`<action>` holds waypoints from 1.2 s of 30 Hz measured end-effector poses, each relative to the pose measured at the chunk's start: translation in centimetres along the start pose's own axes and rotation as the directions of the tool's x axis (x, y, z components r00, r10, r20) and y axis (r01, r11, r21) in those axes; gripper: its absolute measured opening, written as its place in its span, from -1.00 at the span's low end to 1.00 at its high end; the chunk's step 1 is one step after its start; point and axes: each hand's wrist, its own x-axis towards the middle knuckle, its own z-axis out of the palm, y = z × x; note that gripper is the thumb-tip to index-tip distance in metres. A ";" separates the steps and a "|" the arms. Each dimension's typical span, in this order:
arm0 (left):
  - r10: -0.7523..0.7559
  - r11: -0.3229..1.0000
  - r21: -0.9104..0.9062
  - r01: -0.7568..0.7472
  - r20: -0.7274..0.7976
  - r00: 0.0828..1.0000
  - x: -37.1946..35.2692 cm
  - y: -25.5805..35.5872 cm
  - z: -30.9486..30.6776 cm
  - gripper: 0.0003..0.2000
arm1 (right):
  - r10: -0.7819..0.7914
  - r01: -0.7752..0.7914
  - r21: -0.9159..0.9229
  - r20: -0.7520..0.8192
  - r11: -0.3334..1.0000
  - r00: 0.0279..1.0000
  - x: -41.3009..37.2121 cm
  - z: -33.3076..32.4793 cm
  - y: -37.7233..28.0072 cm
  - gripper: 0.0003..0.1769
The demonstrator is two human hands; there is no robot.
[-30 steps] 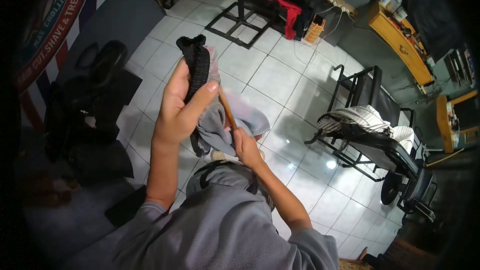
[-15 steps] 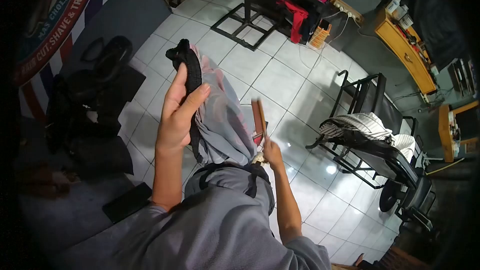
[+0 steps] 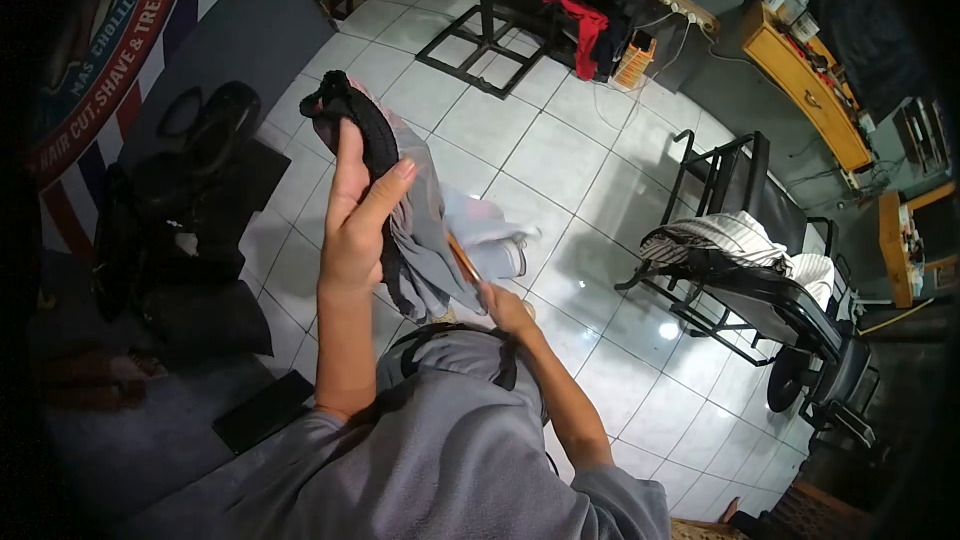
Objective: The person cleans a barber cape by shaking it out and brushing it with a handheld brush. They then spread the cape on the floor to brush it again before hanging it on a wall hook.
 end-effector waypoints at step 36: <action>-0.035 0.998 -0.062 0.021 -0.225 0.974 -1.6 -4.9 -2.5 -0.37 | 0.347 -0.435 -0.171 -0.384 0.884 0.856 -3.4 0.4 16.1 -0.17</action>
